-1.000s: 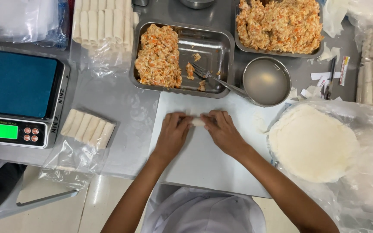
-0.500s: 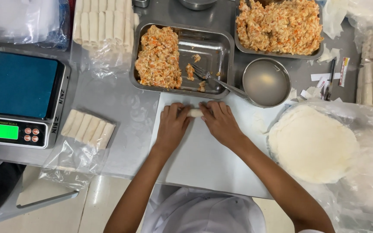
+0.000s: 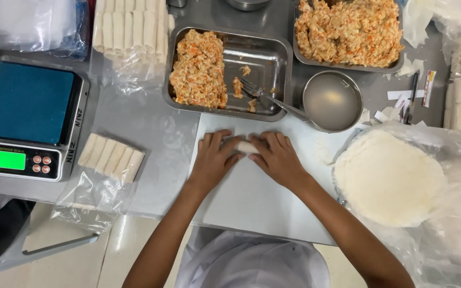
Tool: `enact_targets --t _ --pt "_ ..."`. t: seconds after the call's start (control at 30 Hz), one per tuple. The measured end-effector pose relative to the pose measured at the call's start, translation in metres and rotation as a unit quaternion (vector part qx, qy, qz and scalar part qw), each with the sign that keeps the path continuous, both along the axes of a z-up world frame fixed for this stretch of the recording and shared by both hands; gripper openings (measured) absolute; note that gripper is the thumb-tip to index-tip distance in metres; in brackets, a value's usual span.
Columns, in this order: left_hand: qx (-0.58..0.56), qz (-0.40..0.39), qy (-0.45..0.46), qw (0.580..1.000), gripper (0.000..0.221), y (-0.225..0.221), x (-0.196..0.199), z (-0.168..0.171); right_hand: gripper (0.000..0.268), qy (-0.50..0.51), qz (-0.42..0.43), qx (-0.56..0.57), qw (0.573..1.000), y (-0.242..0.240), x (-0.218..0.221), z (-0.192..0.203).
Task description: Rolling spring rolls with vegetable filling and packaging them into plastic bags for weighing.
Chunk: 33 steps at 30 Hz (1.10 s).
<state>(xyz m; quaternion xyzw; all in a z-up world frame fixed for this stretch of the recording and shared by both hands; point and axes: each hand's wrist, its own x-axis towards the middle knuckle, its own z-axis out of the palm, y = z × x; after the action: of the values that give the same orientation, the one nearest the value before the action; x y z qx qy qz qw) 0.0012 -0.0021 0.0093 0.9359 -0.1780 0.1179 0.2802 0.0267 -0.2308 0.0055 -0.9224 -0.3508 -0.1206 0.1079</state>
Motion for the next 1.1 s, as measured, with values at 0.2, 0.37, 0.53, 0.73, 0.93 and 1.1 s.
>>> enact_targets --t 0.2,0.37,0.53,0.73,0.93,1.1 --pt "-0.437 0.049 0.219 0.871 0.027 -0.004 -0.010 -0.012 0.034 0.331 -0.006 0.427 0.841 0.022 -0.011 0.007" --pt "-0.726 0.173 0.243 0.619 0.033 -0.010 -0.061 0.009 0.035 0.420 0.067 0.480 0.767 0.086 -0.071 0.020" --pt "-0.654 0.385 0.050 0.650 0.017 0.092 -0.108 0.021 0.058 0.390 0.108 0.305 0.862 0.071 -0.103 0.030" --pt "-0.705 0.425 0.022 0.568 0.025 0.161 -0.119 0.007 0.048 0.415 -0.121 0.381 0.817 0.005 -0.100 0.024" --pt "-0.719 0.338 0.099 0.599 0.025 0.139 -0.069 0.016 0.047 0.264 -0.198 0.414 0.848 -0.068 -0.100 0.035" --pt "-0.710 0.366 0.117 0.591 0.102 0.140 -0.072 0.035 0.056 -0.035 -0.289 0.095 0.952 -0.134 -0.111 0.060"
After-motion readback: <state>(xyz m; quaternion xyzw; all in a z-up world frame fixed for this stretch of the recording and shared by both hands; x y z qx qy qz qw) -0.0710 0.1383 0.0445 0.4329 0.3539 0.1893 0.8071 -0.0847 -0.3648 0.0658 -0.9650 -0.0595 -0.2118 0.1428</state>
